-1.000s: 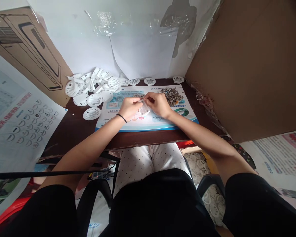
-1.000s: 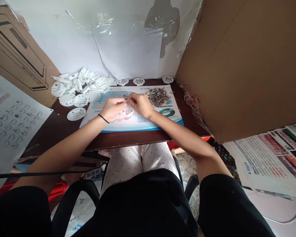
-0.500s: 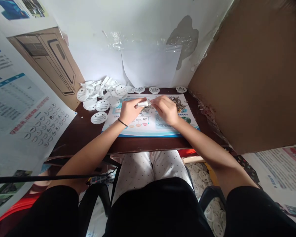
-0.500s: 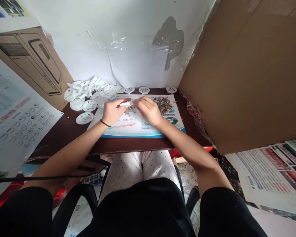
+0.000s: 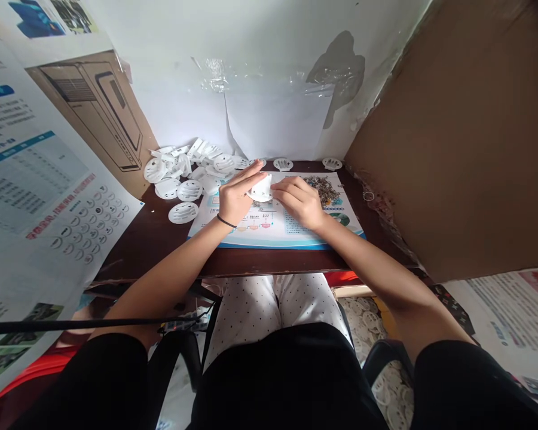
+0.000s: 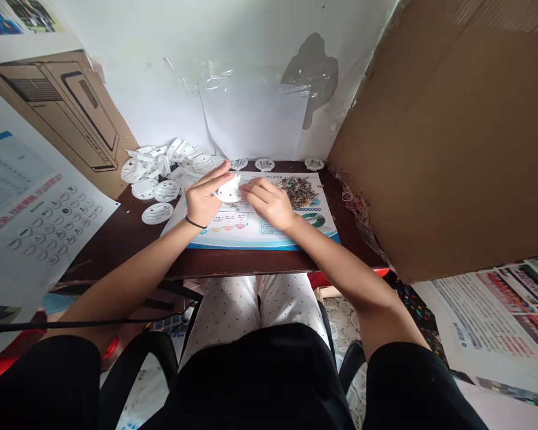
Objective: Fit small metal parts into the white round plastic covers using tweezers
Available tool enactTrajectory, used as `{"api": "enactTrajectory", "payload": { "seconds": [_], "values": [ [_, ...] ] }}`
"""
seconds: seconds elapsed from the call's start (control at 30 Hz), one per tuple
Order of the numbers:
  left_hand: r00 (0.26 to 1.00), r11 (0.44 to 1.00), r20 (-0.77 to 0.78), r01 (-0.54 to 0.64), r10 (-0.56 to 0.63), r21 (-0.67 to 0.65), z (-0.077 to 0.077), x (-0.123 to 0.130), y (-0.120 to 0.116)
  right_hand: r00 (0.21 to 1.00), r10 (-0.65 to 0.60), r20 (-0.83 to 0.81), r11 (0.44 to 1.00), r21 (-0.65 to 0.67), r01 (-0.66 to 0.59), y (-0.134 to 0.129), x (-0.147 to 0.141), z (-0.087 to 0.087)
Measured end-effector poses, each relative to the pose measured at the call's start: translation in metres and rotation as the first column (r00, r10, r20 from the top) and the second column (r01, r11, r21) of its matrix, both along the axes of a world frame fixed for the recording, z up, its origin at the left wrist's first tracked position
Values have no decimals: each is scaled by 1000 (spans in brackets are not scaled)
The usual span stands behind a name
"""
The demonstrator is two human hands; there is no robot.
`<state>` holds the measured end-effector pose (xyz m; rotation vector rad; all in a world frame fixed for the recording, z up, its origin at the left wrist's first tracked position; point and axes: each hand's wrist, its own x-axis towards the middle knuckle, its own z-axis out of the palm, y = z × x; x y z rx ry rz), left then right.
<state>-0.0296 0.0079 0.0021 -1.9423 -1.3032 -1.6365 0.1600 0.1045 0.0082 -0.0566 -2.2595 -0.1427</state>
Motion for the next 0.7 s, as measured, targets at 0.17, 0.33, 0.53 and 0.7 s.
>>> {"api": "enactTrajectory", "payload": {
  "seconds": [0.17,0.33,0.53,0.7],
  "values": [
    [999,998,-5,-52,52,22,-1,3,-1,1000,25,-13,999,-36,-26,1,0,-2],
    [994,993,-21,-111,111,31,0,6,-3,1000,0,-13,1000,23,0,1,1,1],
    [988,987,-37,-153,151,-56,4,12,-6,978,126,-166,986,-88,-142,-3,-2,1],
    [970,920,163,-109,181,-376,7,22,-8,973,104,-207,583,-780,-228,-2,-8,2]
  ]
}}
